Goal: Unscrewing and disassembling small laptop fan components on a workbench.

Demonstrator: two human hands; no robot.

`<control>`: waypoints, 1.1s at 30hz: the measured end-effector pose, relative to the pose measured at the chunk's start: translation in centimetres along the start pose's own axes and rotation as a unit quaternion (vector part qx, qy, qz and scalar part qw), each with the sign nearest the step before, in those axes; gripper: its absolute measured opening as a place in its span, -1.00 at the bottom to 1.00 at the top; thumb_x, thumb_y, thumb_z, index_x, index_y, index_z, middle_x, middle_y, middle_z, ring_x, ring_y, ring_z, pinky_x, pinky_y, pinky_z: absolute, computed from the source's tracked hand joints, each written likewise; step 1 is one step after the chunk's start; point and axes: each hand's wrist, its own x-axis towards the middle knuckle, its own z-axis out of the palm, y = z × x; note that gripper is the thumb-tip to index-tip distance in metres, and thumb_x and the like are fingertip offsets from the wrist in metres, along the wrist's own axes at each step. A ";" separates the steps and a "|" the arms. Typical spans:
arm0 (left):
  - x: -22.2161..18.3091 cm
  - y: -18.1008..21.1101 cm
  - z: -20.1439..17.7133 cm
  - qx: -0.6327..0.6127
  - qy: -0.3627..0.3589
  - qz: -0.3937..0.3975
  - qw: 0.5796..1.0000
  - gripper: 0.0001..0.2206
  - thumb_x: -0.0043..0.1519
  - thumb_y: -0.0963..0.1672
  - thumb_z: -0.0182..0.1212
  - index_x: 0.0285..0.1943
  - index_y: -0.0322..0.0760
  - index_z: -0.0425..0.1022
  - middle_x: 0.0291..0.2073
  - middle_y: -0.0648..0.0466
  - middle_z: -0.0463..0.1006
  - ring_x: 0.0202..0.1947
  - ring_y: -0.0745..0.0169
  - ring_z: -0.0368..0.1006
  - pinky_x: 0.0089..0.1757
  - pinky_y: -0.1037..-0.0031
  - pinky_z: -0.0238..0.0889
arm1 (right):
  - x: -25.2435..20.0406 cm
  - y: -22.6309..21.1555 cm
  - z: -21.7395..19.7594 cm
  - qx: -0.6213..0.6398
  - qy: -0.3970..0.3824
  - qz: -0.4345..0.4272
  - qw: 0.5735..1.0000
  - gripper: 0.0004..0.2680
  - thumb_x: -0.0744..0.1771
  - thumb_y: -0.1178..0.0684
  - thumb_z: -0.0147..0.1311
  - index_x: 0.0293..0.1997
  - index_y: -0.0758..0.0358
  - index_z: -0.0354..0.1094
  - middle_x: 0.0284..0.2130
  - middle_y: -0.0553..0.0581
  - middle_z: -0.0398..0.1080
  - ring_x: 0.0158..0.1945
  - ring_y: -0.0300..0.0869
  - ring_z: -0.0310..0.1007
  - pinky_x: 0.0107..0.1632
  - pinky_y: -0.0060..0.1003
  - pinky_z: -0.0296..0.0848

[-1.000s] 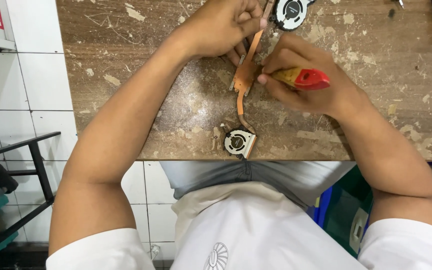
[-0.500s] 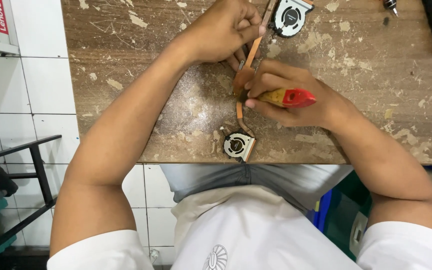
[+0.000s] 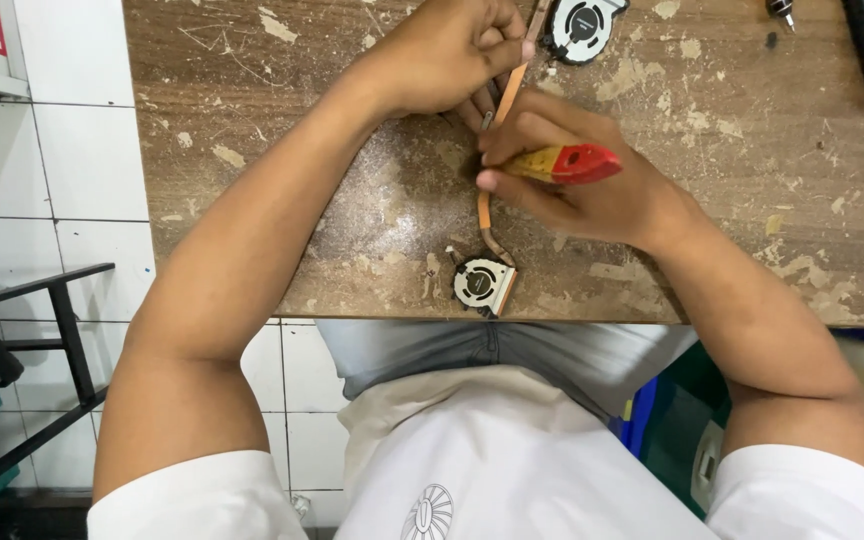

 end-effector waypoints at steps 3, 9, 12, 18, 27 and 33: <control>-0.5 0.7 0.0 0.013 0.001 -0.017 1.000 -0.85 0.54 -0.03 0.06 -0.03 -0.10 0.42 -0.20 0.08 0.71 -0.41 0.30 0.80 -0.40 0.60 0.71 | -0.2 0.4 0.0 -0.006 -0.007 0.008 1.000 -0.88 0.48 0.29 0.21 -0.11 0.44 0.29 -0.19 0.33 0.40 -0.13 0.06 0.48 -0.06 -0.19 0.52; -0.8 0.7 -0.1 0.017 -0.001 -0.006 1.000 -0.82 0.56 -0.01 0.02 -0.07 -0.06 0.41 -0.23 0.21 0.61 -0.44 0.36 0.76 -0.40 0.64 0.66 | -0.3 0.0 -0.4 -0.024 -0.014 0.014 1.000 -0.91 0.48 0.24 0.24 -0.05 0.41 0.38 -0.09 0.33 0.42 -0.04 0.08 0.54 0.06 -0.14 0.54; -0.5 -0.1 -0.1 0.011 -0.008 0.026 1.000 -0.81 0.58 -0.04 -0.01 -0.10 -0.08 0.33 -0.34 0.18 0.55 -0.37 0.28 0.80 -0.34 0.56 0.77 | -1.4 0.8 -0.6 -0.122 -0.017 0.075 0.990 -0.85 0.51 0.23 0.26 -0.06 0.35 0.29 -0.12 0.25 0.32 -0.16 0.02 0.37 -0.21 -0.17 0.36; -0.4 -0.1 0.0 0.043 -0.001 0.010 0.999 -0.82 0.58 -0.01 0.01 -0.08 -0.03 0.38 -0.31 0.24 0.49 -0.36 0.39 0.69 -0.33 0.62 0.68 | -1.1 0.3 -0.7 -0.047 -0.057 0.051 0.996 -0.89 0.49 0.16 0.24 -0.10 0.31 0.38 -0.34 0.14 0.26 -0.30 -0.08 0.23 -0.24 -0.21 0.22; -0.4 -0.2 0.0 0.038 -0.005 0.006 0.999 -0.81 0.59 0.00 -0.03 -0.06 -0.03 0.34 -0.35 0.25 0.46 -0.40 0.41 0.66 -0.34 0.64 0.66 | -1.4 0.2 -1.2 -0.006 -0.066 0.081 0.995 -0.89 0.46 0.20 0.28 -0.13 0.34 0.40 -0.34 0.12 0.21 -0.37 -0.14 0.22 -0.27 -0.24 0.23; -0.5 0.3 0.1 0.037 -0.007 -0.013 0.999 -0.82 0.57 0.00 -0.03 -0.06 -0.02 0.37 -0.27 0.25 0.57 -0.37 0.42 0.70 -0.31 0.65 0.68 | -2.0 1.1 -1.4 -0.028 -0.060 0.049 0.997 -0.86 0.46 0.20 0.28 -0.11 0.28 0.32 -0.22 0.16 0.30 -0.24 -0.12 0.35 -0.19 -0.29 0.39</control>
